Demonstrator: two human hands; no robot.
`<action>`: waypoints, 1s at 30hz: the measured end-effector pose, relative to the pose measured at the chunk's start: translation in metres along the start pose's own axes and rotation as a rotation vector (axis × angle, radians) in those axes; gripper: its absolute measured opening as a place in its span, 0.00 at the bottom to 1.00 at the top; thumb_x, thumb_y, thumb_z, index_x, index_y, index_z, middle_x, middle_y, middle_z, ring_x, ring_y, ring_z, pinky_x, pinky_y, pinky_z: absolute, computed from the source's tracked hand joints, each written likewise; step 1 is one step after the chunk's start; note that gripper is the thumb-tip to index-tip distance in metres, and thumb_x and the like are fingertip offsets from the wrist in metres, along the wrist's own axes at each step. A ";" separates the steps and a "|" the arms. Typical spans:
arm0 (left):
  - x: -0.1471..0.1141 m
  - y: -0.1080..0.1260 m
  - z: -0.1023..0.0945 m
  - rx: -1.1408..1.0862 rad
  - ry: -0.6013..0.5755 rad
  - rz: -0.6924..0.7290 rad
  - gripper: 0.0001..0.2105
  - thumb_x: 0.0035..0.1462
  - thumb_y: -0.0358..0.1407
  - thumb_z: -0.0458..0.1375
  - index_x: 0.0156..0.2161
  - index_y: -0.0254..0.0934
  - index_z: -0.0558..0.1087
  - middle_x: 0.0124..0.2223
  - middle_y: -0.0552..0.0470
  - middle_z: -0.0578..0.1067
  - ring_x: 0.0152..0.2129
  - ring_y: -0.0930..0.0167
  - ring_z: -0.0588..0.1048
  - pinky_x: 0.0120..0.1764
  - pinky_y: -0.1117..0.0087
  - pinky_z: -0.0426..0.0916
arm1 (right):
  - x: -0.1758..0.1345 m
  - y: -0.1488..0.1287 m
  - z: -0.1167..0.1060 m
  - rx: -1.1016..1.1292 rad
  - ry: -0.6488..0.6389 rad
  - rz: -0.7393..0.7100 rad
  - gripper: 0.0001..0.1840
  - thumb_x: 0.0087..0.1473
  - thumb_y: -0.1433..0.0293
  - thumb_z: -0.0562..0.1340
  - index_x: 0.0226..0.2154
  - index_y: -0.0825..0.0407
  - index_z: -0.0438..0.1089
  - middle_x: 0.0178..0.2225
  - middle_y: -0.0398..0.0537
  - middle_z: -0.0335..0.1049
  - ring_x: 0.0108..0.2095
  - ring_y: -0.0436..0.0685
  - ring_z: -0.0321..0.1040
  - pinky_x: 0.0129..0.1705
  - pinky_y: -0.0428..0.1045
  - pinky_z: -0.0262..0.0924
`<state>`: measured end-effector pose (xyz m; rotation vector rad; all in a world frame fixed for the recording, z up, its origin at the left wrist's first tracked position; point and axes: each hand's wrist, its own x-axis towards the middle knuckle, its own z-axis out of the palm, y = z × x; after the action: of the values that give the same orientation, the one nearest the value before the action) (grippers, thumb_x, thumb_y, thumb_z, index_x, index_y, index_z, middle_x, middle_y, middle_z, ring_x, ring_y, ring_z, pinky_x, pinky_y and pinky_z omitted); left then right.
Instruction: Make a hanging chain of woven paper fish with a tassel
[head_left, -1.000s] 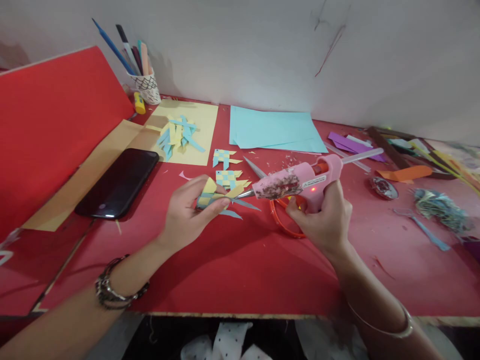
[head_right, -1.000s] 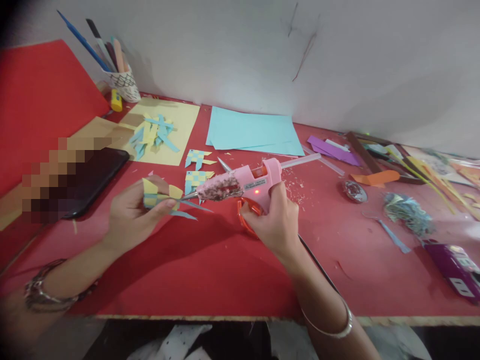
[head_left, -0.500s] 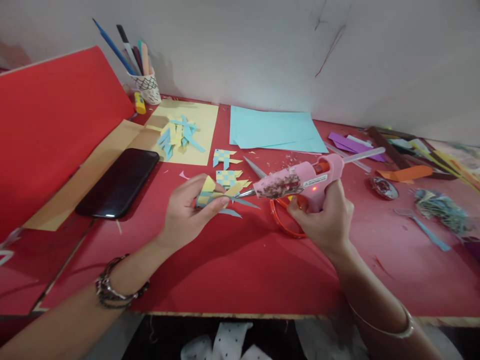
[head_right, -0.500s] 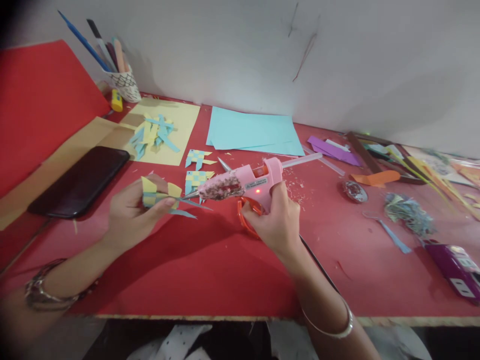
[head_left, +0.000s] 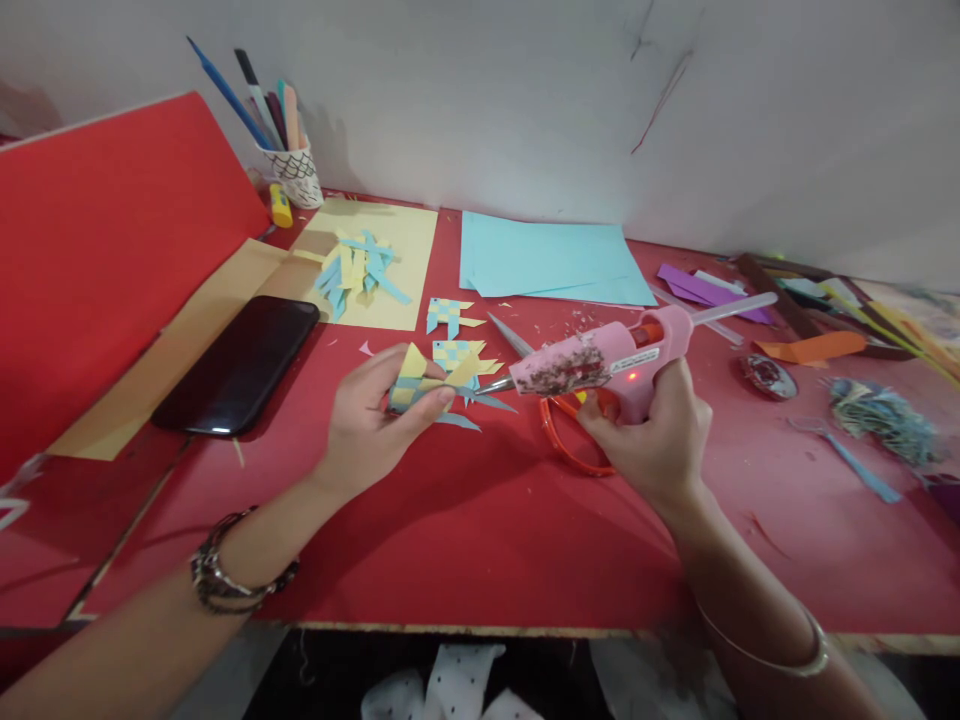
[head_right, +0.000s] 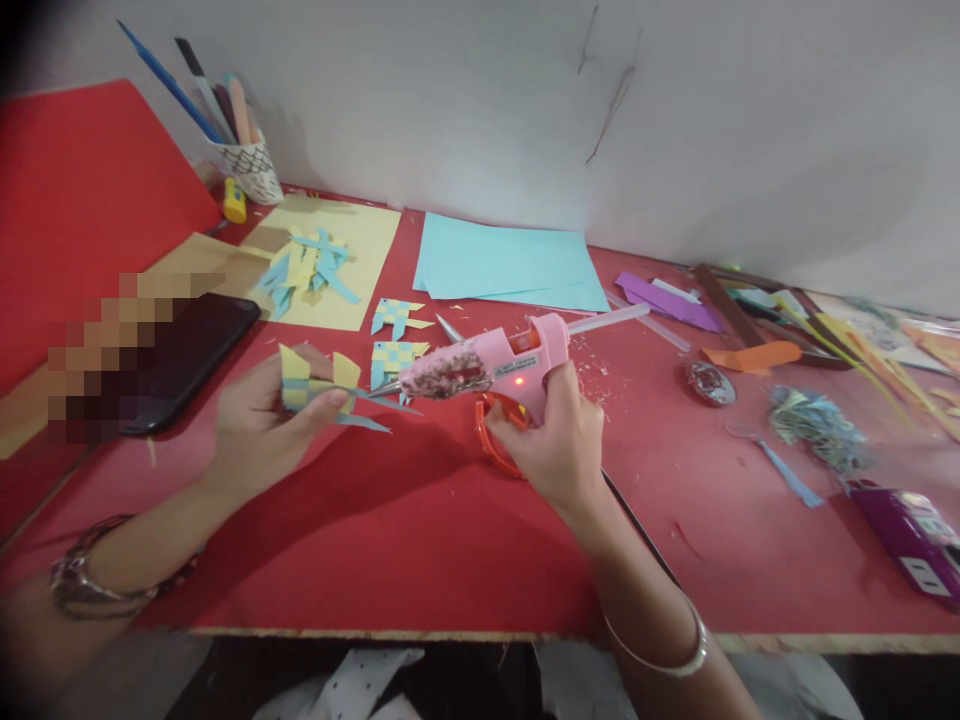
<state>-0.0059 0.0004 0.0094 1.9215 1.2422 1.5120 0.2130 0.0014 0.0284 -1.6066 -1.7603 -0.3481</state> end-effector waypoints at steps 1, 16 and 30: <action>0.000 0.000 0.000 0.007 0.001 -0.007 0.04 0.49 0.35 0.55 0.25 0.41 0.65 0.23 0.56 0.68 0.20 0.73 0.67 0.22 0.71 0.64 | 0.000 0.000 0.000 -0.004 -0.003 0.003 0.15 0.34 0.64 0.57 0.22 0.47 0.47 0.14 0.33 0.46 0.13 0.47 0.48 0.14 0.44 0.43; -0.001 -0.001 -0.001 0.015 0.018 -0.001 0.04 0.49 0.34 0.55 0.25 0.41 0.66 0.22 0.57 0.68 0.19 0.74 0.67 0.21 0.72 0.62 | 0.003 0.001 -0.001 0.023 -0.013 0.024 0.15 0.34 0.64 0.57 0.22 0.48 0.46 0.14 0.33 0.47 0.12 0.46 0.47 0.13 0.44 0.43; 0.000 -0.001 -0.001 0.032 0.034 -0.036 0.04 0.49 0.35 0.55 0.25 0.40 0.65 0.20 0.58 0.67 0.17 0.74 0.65 0.20 0.73 0.62 | 0.004 0.001 -0.002 -0.010 -0.006 0.049 0.14 0.34 0.63 0.57 0.22 0.48 0.49 0.14 0.34 0.49 0.12 0.46 0.48 0.14 0.44 0.45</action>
<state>-0.0070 0.0004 0.0089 1.8903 1.3158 1.5210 0.2144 0.0033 0.0323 -1.6565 -1.7234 -0.3299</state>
